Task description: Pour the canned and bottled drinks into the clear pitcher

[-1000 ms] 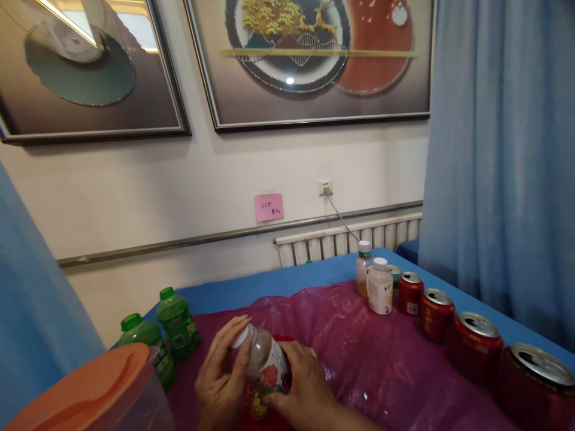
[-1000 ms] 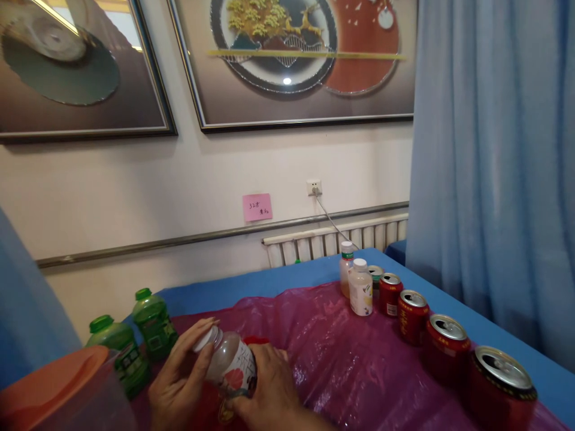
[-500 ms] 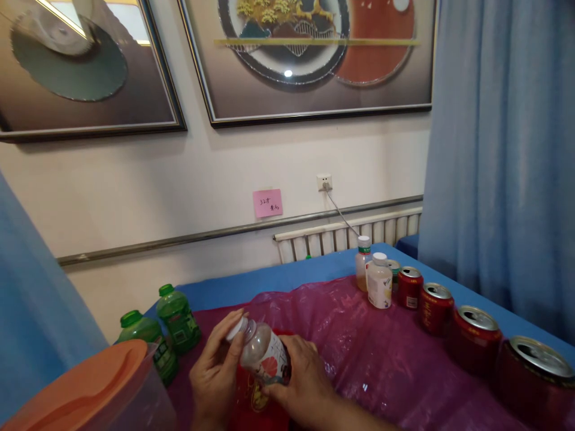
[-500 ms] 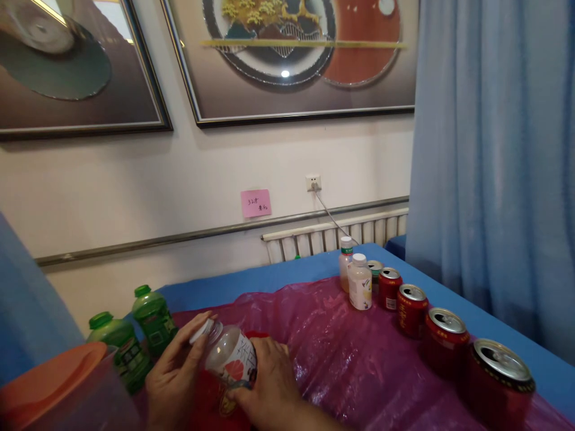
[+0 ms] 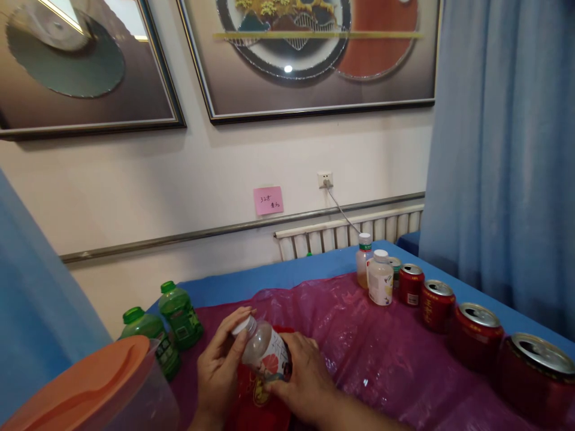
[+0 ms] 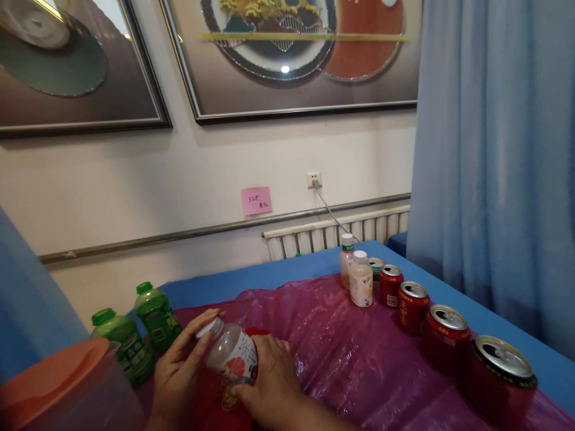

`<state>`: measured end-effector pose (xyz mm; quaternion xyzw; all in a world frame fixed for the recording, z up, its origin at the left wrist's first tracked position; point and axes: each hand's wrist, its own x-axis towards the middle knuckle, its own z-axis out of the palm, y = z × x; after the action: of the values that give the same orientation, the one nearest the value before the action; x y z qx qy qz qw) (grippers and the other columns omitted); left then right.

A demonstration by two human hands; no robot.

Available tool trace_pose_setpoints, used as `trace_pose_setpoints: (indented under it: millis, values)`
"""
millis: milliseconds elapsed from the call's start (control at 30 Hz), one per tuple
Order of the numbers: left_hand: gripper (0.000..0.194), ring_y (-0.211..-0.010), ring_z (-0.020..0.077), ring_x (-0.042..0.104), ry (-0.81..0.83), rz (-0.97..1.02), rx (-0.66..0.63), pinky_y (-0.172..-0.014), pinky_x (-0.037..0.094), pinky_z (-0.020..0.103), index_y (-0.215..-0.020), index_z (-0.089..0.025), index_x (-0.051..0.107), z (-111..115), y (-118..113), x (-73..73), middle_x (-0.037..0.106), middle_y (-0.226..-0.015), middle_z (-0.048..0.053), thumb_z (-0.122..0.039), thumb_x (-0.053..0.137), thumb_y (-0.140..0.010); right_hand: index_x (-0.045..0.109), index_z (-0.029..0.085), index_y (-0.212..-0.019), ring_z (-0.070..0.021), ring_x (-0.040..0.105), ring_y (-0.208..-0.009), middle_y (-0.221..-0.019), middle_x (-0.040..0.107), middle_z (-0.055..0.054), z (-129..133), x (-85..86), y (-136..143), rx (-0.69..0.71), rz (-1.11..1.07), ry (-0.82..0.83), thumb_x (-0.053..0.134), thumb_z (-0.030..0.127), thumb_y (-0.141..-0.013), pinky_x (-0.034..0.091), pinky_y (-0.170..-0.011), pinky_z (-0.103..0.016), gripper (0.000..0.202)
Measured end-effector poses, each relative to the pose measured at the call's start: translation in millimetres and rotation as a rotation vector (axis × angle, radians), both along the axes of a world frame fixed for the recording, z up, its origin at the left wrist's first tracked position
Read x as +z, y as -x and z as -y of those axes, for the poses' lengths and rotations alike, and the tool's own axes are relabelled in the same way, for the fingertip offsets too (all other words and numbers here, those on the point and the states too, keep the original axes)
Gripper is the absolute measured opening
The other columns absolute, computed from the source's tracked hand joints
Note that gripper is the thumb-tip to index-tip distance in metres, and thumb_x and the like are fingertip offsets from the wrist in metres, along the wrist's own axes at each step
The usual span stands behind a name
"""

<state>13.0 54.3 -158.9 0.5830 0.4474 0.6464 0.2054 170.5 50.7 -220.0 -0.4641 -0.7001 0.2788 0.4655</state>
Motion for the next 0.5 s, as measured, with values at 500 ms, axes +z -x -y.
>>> trace_pose_setpoints:
  millis: [500]
  values:
    - [0.055,-0.1,0.0222,0.066,0.163,0.321,0.013,-0.084,0.054,0.03,-0.109,-0.022,0.064,-7.4,-6.0,4.8,0.069,-0.114,0.007,-0.047,0.084,-0.064,0.063,0.027,-0.117,-0.0268,0.061,-0.101,-0.107,0.068,-0.002,1.2,3.7,-0.5,0.002,-0.011,0.002,0.084,0.021,-0.059,0.042,-0.091,-0.038,0.061]
